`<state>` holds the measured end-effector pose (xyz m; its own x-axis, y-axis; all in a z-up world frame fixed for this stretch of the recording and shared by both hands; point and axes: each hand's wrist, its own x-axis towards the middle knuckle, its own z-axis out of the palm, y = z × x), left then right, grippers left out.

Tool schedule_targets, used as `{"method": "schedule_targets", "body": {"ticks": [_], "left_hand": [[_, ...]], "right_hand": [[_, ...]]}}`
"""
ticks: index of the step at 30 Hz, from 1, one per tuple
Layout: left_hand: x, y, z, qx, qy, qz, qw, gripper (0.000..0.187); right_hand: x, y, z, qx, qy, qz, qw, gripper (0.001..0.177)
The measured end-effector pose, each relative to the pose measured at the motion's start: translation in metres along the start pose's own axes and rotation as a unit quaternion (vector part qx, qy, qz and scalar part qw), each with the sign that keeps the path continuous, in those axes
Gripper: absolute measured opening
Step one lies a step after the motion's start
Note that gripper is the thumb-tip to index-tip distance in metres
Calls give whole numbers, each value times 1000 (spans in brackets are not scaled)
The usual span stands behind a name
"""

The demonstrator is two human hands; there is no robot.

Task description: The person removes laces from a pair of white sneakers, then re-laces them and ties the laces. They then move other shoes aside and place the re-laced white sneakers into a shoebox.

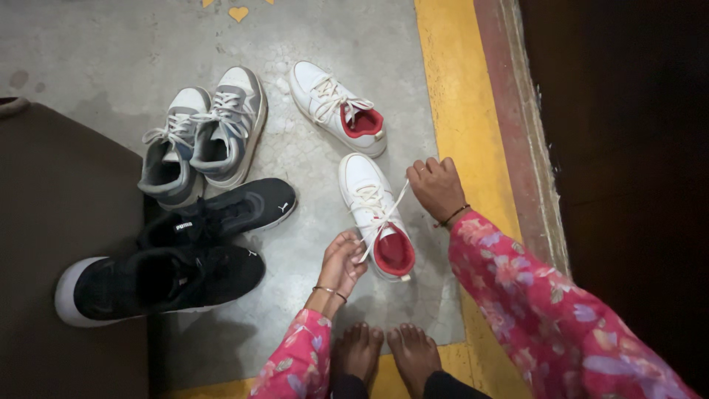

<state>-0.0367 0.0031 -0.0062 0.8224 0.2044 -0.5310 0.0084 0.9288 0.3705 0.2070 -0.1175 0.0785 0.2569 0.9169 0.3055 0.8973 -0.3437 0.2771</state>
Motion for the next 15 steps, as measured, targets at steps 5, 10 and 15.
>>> {"method": "schedule_targets", "body": {"ticks": [5, 10, 15], "left_hand": [[-3, 4, 3, 12, -28, -13, 999, 10], [-4, 6, 0, 46, -24, -47, 998, 18], [-7, 3, -7, 30, -21, -33, 999, 26]], "right_hand": [[15, 8, -9, -43, 46, -129, 990, 13], [26, 10, -4, -19, 54, -91, 994, 16], [22, 12, 24, 415, -251, 345, 803, 33]]}}
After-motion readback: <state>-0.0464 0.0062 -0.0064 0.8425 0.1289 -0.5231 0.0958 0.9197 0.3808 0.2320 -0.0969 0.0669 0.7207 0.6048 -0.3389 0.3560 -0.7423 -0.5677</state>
